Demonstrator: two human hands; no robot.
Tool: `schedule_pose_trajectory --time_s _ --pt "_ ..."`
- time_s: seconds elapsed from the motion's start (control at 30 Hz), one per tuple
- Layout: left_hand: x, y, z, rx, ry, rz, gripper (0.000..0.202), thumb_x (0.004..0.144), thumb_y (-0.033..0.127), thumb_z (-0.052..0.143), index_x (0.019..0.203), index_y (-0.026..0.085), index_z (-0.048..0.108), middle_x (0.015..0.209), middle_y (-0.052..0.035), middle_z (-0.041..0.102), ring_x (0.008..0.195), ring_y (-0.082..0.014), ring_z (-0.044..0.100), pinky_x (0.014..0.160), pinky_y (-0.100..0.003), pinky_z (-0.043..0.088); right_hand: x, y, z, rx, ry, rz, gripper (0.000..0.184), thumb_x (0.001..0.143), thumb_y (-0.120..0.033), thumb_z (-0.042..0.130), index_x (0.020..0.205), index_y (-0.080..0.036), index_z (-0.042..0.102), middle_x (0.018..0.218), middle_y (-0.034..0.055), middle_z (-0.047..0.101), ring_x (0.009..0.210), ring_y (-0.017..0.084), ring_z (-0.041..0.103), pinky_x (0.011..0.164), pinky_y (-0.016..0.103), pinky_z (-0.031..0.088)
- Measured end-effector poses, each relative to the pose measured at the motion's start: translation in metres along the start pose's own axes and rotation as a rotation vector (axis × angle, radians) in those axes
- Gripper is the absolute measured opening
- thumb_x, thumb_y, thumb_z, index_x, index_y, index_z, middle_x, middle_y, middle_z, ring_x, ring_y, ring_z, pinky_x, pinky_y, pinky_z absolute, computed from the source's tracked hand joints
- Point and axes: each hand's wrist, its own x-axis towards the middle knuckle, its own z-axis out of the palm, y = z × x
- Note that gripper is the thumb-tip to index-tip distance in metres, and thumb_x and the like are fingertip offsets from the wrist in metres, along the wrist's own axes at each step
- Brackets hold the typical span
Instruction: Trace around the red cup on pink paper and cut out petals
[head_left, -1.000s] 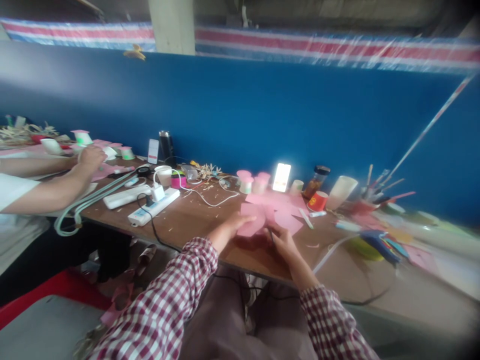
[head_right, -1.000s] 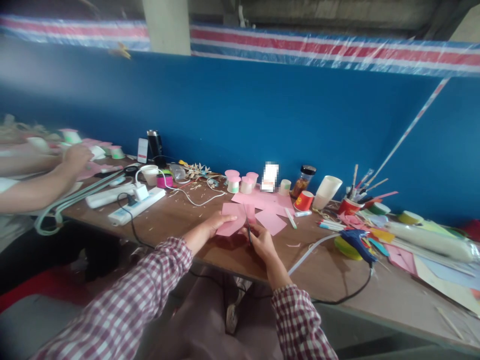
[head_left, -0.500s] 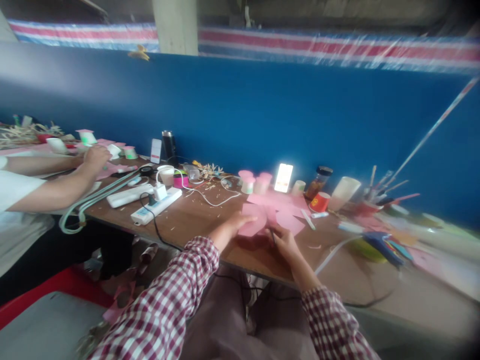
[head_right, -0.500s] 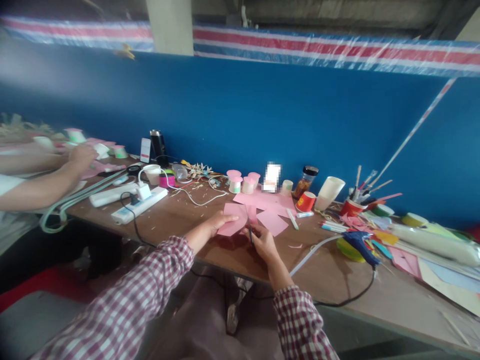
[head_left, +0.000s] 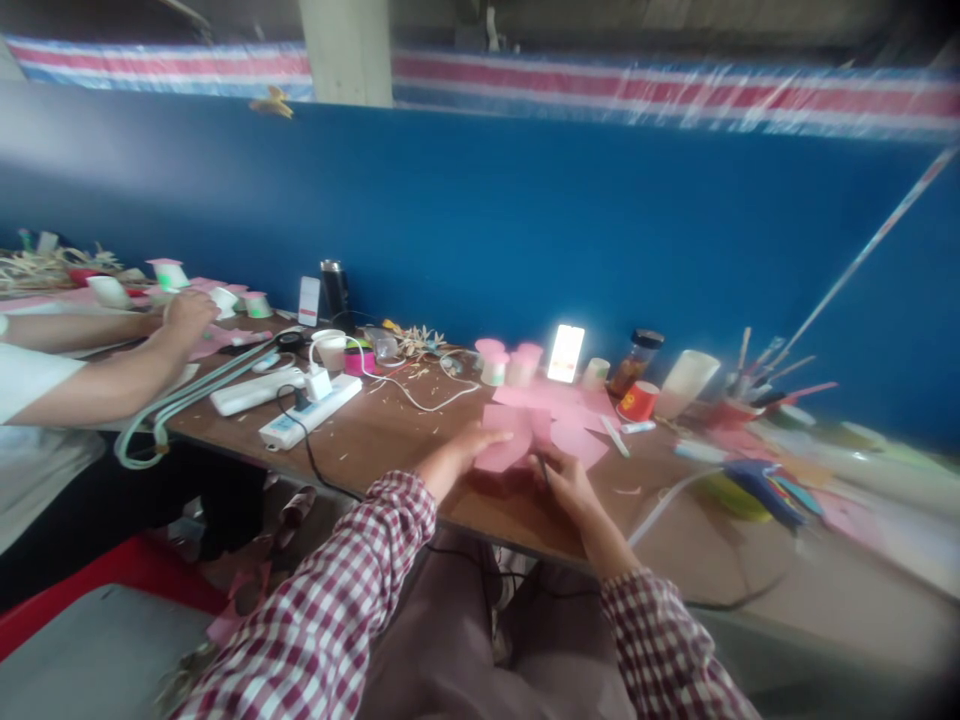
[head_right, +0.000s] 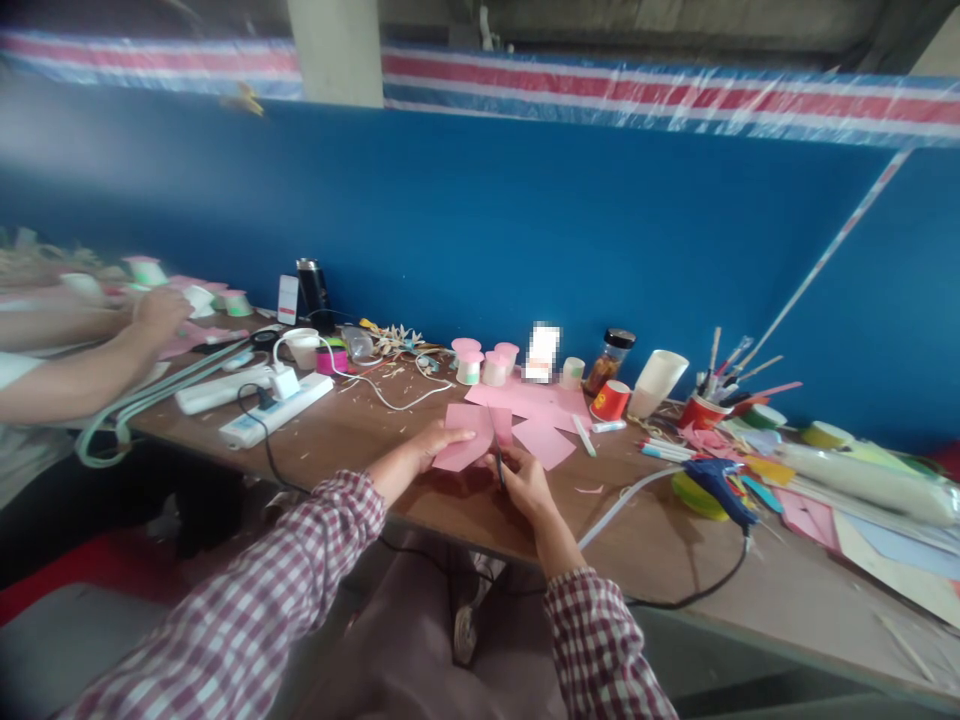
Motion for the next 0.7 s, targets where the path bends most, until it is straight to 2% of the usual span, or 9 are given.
schedule_pose_trajectory --time_s 0.2,0.7 --pt "-0.0019 0.0012 0.0007 -0.002 -0.008 0.019 0.054 0.052 0.034 0.081 0.098 0.009 0.067 0.096 -0.0155 0.069 0.085 -0.0266 0.066 0.080 -0.039 0.049 -0.0001 -0.0017 0.0003 0.007 -0.007 -0.007 0.035 0.073 -0.048 0.064 0.081 -0.014 0.065 0.054 -0.0022 0.054 0.046 0.010 0.047 0.046 0.023 0.044" --pt "0.0000 -0.0016 -0.0021 0.002 0.009 0.023 0.053 0.052 0.034 0.081 0.097 0.008 0.067 0.095 -0.0159 0.069 0.084 -0.0267 0.066 0.080 -0.040 0.049 0.0010 -0.0002 0.0013 0.009 -0.001 -0.019 0.038 0.071 -0.047 0.065 0.090 -0.014 0.065 0.057 -0.0014 0.055 0.048 0.011 0.048 0.046 0.023 0.044"
